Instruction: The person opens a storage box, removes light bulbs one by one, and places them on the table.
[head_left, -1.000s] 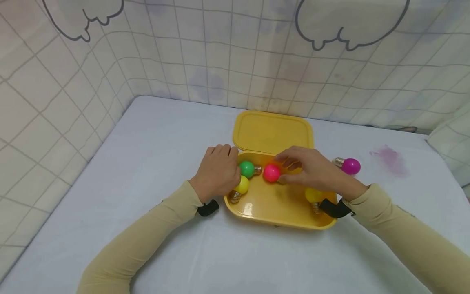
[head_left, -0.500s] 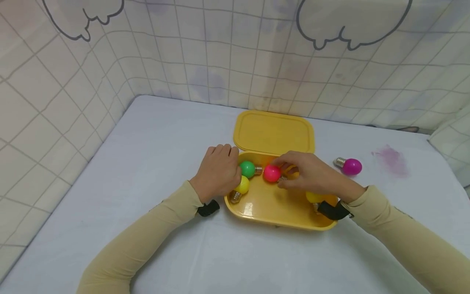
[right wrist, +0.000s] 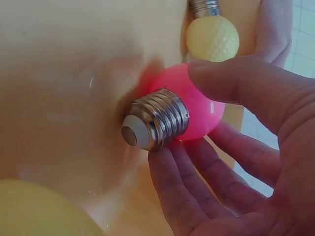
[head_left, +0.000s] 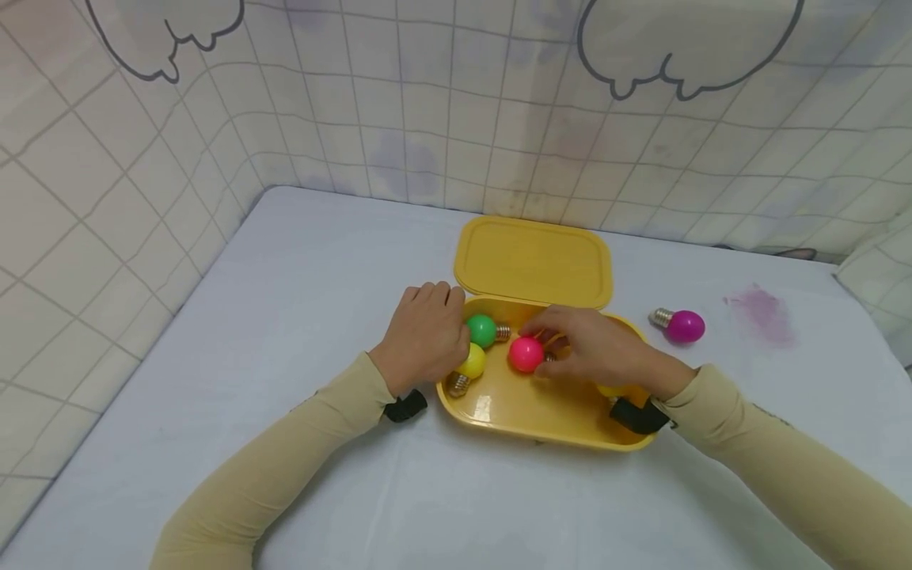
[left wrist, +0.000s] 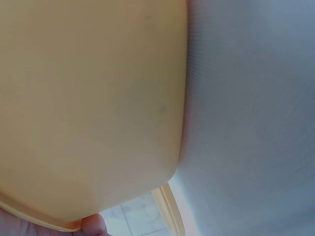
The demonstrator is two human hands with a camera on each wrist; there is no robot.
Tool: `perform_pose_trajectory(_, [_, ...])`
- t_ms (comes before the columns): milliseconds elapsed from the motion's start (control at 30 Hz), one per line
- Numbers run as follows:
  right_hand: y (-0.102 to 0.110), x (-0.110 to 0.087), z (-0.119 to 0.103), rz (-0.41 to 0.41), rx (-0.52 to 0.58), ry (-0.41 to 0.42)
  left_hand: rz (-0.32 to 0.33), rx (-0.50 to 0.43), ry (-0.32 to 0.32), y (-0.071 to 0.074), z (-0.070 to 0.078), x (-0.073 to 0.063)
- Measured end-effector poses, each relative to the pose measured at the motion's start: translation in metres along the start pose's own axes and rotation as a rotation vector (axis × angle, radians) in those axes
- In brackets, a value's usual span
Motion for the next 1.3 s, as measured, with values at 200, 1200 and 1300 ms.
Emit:
perform_pose_trajectory(200, [-0.0006, 0.0013, -0.0005, 0.010, -0.006, 0.029, -0.006, 0.006, 0.006, -0.0006, 0.0000, 0.0000])
perform_pose_trajectory(1200, [-0.0061, 0.0012, 0.0006, -0.008, 0.008, 0.039, 0.033, 0.014, -0.021, 0.0025, 0.0017, -0.0013])
perform_pose_trajectory(1300, [-0.0054, 0.0010, -0.0002, -0.014, 0.012, 0.040, 0.026, 0.013, -0.015, 0.0021, 0.0013, -0.0012])
Point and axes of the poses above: each hand's wrist, its own x-axis towards the middle knuckle, its own y-axis out of the back of the hand, z = x × y, the point moved 8 cm from there along x, towards the middle knuckle, and after that the axes turned 8 degrees about -x, right-handed, at the moved point
